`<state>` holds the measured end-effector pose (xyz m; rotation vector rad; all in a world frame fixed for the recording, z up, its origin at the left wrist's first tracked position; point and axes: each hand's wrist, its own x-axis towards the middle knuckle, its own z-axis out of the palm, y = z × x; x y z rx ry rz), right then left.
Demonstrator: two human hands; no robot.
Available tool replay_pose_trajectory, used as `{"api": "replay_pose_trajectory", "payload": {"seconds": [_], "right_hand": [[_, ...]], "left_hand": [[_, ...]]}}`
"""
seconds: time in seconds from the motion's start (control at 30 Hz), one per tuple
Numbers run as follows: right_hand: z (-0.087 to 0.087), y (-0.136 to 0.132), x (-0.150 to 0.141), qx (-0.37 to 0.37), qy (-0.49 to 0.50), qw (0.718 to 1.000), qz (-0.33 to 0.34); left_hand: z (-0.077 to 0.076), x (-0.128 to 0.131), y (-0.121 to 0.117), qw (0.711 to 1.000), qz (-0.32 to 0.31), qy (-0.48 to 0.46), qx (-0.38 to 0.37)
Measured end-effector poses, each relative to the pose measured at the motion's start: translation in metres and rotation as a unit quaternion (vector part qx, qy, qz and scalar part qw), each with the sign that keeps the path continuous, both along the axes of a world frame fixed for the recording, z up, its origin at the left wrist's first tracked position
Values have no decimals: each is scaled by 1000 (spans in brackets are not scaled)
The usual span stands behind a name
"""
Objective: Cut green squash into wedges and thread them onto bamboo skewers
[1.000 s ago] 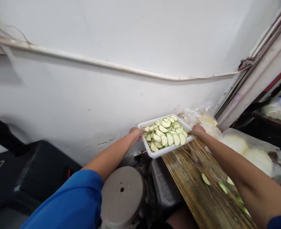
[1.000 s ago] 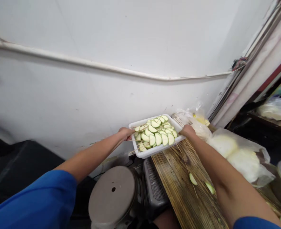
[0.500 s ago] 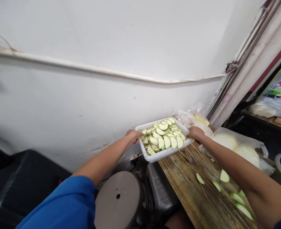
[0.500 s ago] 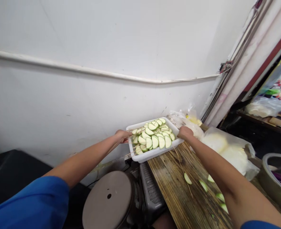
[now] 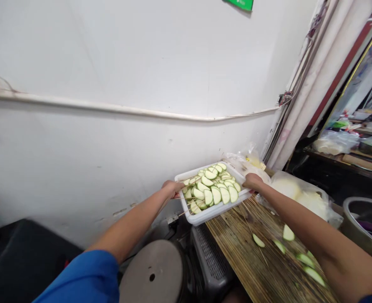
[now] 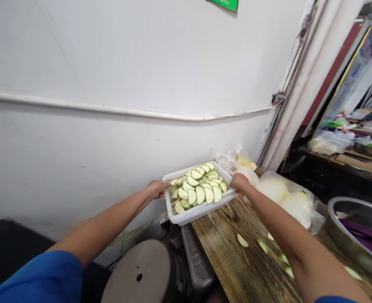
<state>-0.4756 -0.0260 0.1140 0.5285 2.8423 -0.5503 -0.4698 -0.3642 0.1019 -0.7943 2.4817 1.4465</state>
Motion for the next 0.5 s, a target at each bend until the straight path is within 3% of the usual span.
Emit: {"api": "replay_pose_trajectory", "payload": {"seconds": [0.2, 0.37, 0.5], "right_hand": [[14, 1, -3, -104, 30, 994, -28], [21, 1, 2, -182, 54, 981, -48], [37, 1, 6, -220, 59, 972, -56]], "left_hand": [[20, 6, 0, 999, 23, -32, 11], [56, -3, -2, 999, 7, -33, 29], [82, -8, 0, 999, -9, -9, 34]]}}
